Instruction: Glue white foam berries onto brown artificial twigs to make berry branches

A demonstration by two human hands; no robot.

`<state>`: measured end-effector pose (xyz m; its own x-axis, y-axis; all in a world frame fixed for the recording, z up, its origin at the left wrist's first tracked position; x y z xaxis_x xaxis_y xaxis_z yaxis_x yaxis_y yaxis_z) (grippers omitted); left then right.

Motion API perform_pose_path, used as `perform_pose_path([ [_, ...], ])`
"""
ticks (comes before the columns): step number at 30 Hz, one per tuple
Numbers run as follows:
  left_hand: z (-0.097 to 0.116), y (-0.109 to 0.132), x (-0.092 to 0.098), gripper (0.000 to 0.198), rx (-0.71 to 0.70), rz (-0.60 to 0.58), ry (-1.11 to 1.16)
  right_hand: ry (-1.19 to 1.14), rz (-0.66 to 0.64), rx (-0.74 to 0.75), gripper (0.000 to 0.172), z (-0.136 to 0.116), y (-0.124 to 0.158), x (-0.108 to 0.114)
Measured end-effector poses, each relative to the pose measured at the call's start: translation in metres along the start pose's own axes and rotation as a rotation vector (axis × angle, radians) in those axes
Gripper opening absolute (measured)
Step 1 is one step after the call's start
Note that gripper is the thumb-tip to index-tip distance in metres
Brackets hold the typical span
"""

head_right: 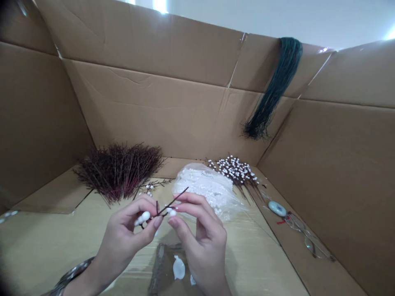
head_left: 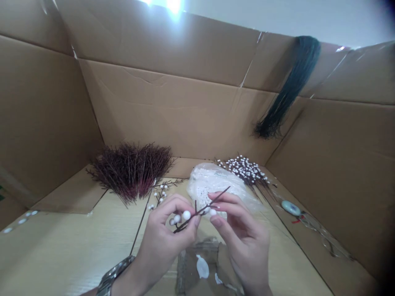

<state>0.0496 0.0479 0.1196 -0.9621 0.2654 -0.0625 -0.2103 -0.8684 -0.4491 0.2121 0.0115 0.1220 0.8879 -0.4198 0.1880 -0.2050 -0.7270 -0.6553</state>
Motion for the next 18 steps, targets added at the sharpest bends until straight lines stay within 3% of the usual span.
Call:
perform_pose_path([
  [18, -0.0017, 0.0012, 0.0000, 0.013, 0.003, 0.000, -0.029, -0.076, -0.011, -0.050, 0.021, 0.0017, 0.0046, -0.0090],
])
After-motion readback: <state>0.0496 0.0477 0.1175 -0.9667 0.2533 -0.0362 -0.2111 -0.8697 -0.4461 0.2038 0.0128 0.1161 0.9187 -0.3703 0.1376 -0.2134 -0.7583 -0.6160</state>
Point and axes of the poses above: each hand's wrist, its own y-axis away from the middle knuckle, its own x-axis out of the back of the hand, z = x × y, the point moved 4 cm from there along -y, towards the middle knuckle, and after that the axes turned 11 degrees about y, right-handed, at the moved point
